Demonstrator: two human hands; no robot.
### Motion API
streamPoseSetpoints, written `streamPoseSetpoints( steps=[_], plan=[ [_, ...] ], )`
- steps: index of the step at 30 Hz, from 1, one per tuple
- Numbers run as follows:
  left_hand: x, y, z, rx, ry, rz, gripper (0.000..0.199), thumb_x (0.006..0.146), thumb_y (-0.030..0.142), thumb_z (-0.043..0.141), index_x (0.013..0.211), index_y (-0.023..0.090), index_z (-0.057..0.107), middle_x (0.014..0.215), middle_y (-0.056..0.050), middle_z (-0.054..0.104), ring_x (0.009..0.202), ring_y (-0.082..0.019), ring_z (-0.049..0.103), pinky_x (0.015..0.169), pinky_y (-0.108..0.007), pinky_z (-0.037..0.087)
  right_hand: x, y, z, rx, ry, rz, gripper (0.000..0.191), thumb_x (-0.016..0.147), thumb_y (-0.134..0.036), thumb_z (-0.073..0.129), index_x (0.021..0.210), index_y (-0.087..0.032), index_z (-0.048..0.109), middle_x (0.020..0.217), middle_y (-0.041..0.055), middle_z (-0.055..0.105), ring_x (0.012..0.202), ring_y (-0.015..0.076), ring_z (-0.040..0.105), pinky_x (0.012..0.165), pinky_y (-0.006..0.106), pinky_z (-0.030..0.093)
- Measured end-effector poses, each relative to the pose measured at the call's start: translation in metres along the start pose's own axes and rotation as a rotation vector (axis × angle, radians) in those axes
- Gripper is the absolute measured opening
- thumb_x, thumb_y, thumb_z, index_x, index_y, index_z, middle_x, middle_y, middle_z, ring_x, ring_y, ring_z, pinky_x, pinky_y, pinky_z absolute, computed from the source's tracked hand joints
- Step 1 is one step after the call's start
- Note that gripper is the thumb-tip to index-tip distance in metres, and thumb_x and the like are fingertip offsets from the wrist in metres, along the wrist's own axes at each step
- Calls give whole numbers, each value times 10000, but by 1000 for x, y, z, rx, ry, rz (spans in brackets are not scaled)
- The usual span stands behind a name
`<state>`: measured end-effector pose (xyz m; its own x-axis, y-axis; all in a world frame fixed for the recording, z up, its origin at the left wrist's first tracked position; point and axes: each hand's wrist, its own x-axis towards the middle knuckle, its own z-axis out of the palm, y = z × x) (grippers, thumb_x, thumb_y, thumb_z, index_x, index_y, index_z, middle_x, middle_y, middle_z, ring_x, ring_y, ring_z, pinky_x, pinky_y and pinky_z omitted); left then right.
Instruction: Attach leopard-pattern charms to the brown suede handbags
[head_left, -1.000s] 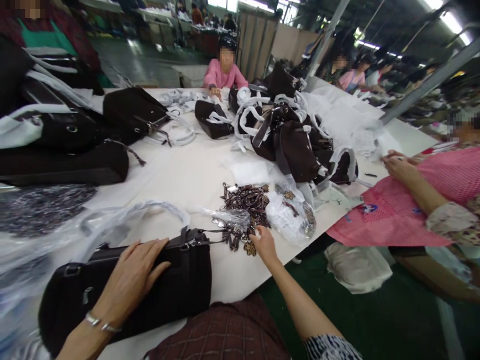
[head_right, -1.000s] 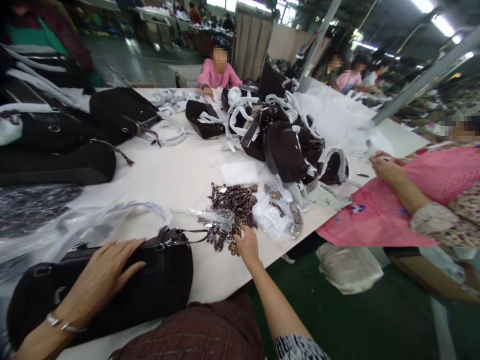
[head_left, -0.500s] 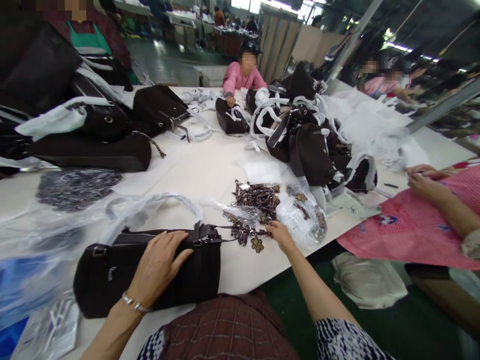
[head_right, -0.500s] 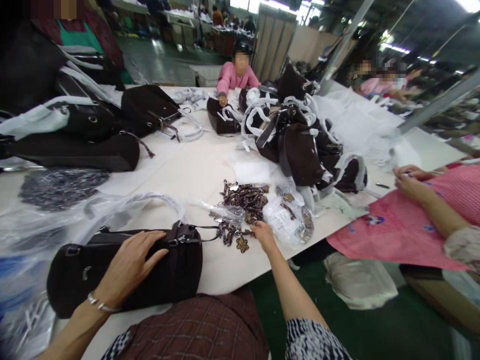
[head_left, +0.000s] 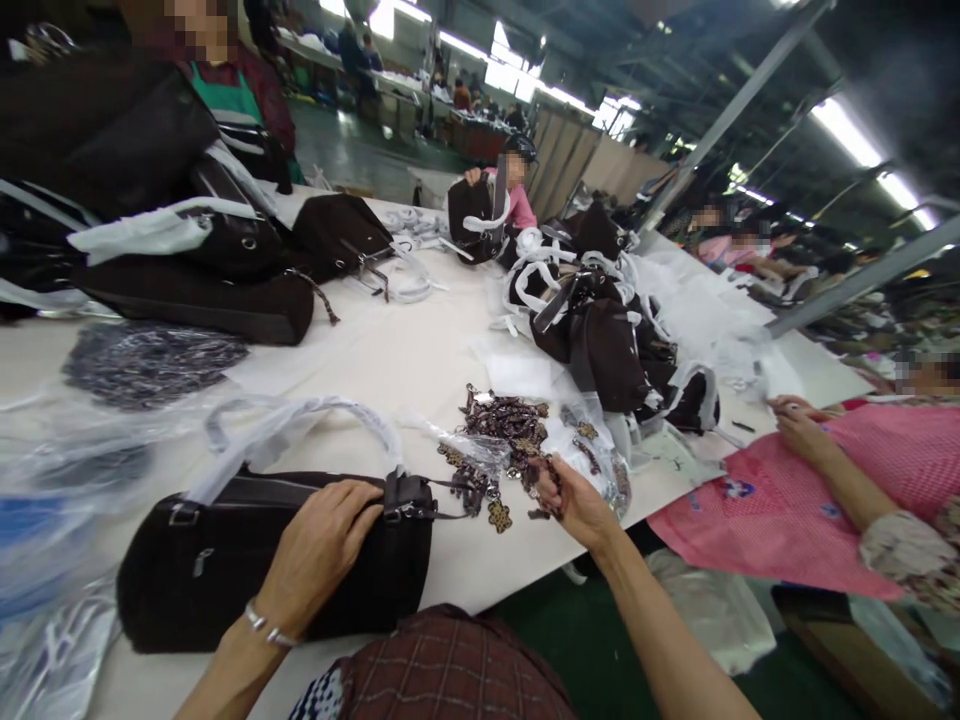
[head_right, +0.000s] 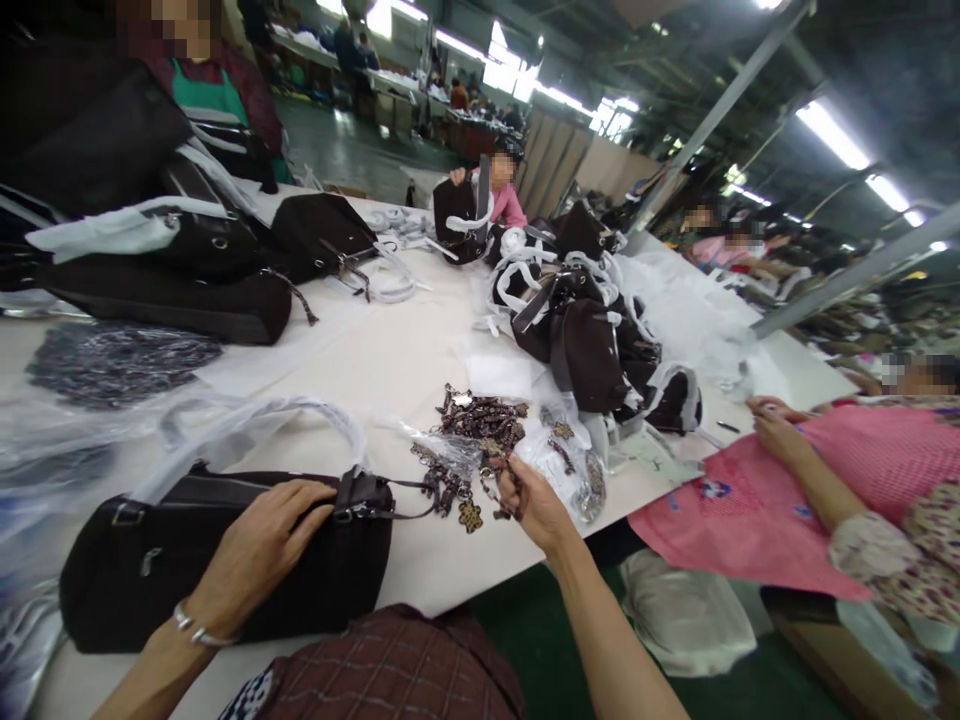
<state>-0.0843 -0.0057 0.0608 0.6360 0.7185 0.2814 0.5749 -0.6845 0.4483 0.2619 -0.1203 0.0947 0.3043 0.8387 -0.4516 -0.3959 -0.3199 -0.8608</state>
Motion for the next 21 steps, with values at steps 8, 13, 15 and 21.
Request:
streamPoseSetpoints(
  steps=[8, 13, 15, 21],
  plan=[
    [-14, 19, 0, -146, 150, -89, 130, 948, 263, 496, 1007, 223, 605, 1057, -42, 649, 1011, -198, 581, 955, -364, 421, -30, -5, 58, -135, -197, -13, 319, 883, -402, 606, 1100, -170, 642, 672, -25, 517, 586, 72, 443, 562, 216, 347],
    [-19, 55, -20, -396, 212, -192, 116, 938, 237, 520, 1015, 231, 606, 1026, -26, 641, 982, -159, 597, 916, -300, 450, -43, -12, 78, -394, -386, -31, 363, 887, -397, 607, 1200, -213, 607, 912, 28, 636, 787, 121, 534, 752, 279, 413],
    [-17, 75, -29, -544, 141, -256, 120, 941, 250, 514, 1011, 242, 611, 1005, -15, 641, 954, -143, 607, 871, -270, 471, -47, -15, 85, -465, -471, -52, 367, 907, -409, 574, 1226, -229, 592, 911, 22, 636, 776, 119, 518, 749, 280, 416],
    [-4, 112, -33, -729, 127, -268, 376, 954, 269, 474, 1328, 311, 481, 1386, -34, 501, 1225, -171, 503, 1029, -325, 428, -55, -20, 97, -674, -708, -140, 271, 951, -399, 472, 1030, -215, 655, 936, 24, 631, 789, 130, 540, 713, 269, 445]
  ],
)
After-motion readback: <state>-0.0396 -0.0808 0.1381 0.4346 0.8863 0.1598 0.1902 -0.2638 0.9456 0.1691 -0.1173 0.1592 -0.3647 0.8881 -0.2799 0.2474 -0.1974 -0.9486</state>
